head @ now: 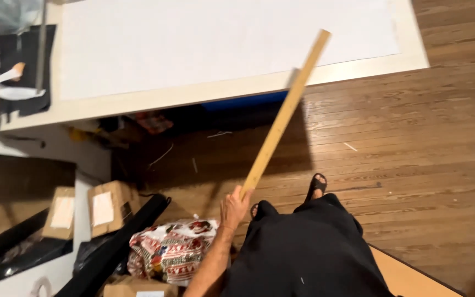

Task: Measuring and marking a large sheet of material with a ruler and marker, then cutting it with scissors on a workshop table.

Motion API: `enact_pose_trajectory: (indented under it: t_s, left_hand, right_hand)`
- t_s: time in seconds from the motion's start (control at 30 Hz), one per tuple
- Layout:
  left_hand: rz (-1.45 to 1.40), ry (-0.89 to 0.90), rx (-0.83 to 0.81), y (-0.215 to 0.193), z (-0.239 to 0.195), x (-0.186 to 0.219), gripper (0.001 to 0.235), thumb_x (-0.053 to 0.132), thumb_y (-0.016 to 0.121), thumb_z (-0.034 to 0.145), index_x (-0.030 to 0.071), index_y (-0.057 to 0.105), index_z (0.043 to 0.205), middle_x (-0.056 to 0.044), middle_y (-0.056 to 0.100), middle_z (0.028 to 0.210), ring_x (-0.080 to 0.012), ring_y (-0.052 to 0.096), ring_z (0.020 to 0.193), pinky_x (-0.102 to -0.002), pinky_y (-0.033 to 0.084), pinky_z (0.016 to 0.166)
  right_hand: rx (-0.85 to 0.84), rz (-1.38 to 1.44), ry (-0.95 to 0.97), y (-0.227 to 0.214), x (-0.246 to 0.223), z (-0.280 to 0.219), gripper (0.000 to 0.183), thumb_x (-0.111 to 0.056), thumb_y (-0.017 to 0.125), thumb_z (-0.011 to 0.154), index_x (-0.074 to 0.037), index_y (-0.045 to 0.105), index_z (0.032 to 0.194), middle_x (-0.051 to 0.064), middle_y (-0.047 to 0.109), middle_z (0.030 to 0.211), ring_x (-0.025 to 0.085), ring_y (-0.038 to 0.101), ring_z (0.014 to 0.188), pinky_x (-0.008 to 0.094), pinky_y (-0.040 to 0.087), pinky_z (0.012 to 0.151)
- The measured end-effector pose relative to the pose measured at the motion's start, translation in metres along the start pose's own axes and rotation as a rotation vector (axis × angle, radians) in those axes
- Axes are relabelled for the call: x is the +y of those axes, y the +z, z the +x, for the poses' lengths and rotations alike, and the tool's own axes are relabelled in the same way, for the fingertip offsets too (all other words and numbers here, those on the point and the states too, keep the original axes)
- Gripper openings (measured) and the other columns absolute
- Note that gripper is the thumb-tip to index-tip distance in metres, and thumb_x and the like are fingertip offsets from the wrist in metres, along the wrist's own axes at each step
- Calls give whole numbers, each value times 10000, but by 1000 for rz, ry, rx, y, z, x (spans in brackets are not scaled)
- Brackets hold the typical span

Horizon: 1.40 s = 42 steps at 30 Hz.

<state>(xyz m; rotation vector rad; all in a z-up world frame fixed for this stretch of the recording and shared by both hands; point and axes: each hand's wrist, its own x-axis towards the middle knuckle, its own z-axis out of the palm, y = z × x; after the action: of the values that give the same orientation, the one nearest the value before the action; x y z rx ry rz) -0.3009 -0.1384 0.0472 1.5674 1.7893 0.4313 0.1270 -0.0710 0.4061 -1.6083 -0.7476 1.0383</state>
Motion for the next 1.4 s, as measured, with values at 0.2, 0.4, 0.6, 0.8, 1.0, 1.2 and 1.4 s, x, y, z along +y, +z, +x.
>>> enact_pose_trajectory:
  t_s: [0.2,0.4,0.6,0.8,1.0,1.2,1.4]
  left_hand:
    - [17,-77,0,48,102,60,498,683,459,1009,228,614,1138,-234,748,822,-438,757,910,-550,573,825]
    - [-26,-193,-2,124,153,127,455,633,440,1026,238,609,1172,-226,770,910,-433,755,974,-541,568,880]
    - [-141,-325,38,209,175,187,445,629,433,1025,234,600,1144,-231,768,937,-440,746,1005,-553,564,893]
    - [-202,-416,40,239,151,223,459,596,401,1047,204,606,1171,-259,761,1032,-465,718,1063,-583,536,954]
    - [-140,-424,29,230,138,236,442,544,399,1067,174,626,1153,-284,755,1033,-486,707,1075,-593,515,982]
    - [56,-269,91,157,183,235,407,559,456,1041,253,665,1211,-149,782,1045,-389,738,1048,-537,559,923]
    - [275,448,281,116,380,253,486,461,577,1047,181,570,1444,-130,600,1394,-335,566,1327,-469,444,1114]
  right_hand:
    - [-36,7,15,51,217,16,366,-385,499,1070,-146,683,1278,101,491,560,186,530,428,282,373,355]
    - [-170,118,211,38,327,47,413,-302,433,1103,-18,645,1314,29,329,560,128,358,389,243,269,346]
    - [-251,-234,230,-13,425,115,427,-401,538,1060,-58,749,1202,92,558,778,193,528,654,318,411,574]
    - [-433,-548,204,18,433,158,568,-641,598,987,-137,820,1128,165,799,1035,383,733,1060,472,569,890]
    - [-526,-481,210,79,420,224,593,-660,529,1021,-142,806,1100,168,779,1016,410,712,1065,495,554,903]
    - [-514,-371,141,107,458,237,488,-499,619,1020,-117,713,730,43,639,589,162,586,635,337,484,589]
    - [-586,-254,188,105,433,232,480,-397,613,1050,-105,630,670,-35,577,588,127,490,631,286,419,548]
